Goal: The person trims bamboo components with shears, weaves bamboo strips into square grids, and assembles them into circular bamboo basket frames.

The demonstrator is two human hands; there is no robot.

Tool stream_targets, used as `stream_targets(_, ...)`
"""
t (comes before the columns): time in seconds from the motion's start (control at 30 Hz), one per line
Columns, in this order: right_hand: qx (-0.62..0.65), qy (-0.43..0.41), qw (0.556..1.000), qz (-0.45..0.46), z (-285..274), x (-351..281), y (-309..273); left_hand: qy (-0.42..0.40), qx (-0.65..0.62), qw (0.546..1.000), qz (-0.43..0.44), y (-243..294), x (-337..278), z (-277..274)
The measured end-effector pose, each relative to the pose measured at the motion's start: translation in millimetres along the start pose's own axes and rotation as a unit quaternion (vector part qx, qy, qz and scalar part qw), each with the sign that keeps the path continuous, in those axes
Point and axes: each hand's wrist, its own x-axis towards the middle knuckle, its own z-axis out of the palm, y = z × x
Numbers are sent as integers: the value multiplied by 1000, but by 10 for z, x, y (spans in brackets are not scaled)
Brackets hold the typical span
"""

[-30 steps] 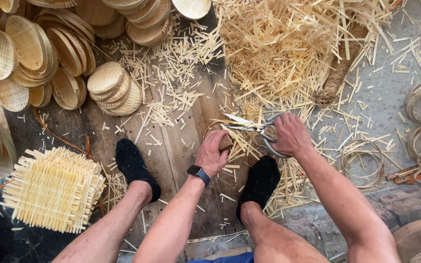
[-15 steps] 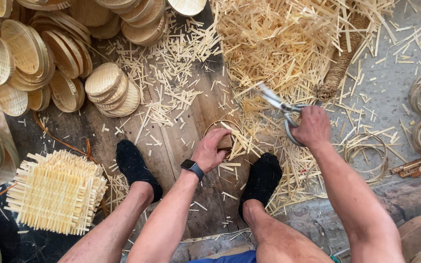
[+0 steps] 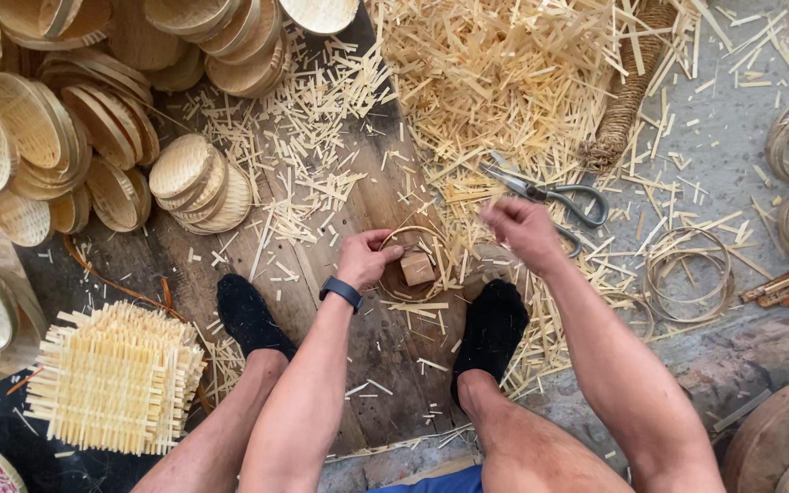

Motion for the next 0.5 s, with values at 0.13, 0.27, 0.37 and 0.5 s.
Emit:
stream_targets(0.13,-110,-56,992,-28,214,-5,-68,-59,-89,994,-11,56,58,19)
stream_targets(0.27,-41,-103,994,-23,499,127,196,-63,-81,993,-55,16,159,93)
stream_targets(0.37,-8,-99,995,20,530,271,301,-63,-106,991,-49,-23,279,142)
stream_targets(0.5,-17,-99,993,60,511,266,164,-65,-58,991,-98,59,359,110)
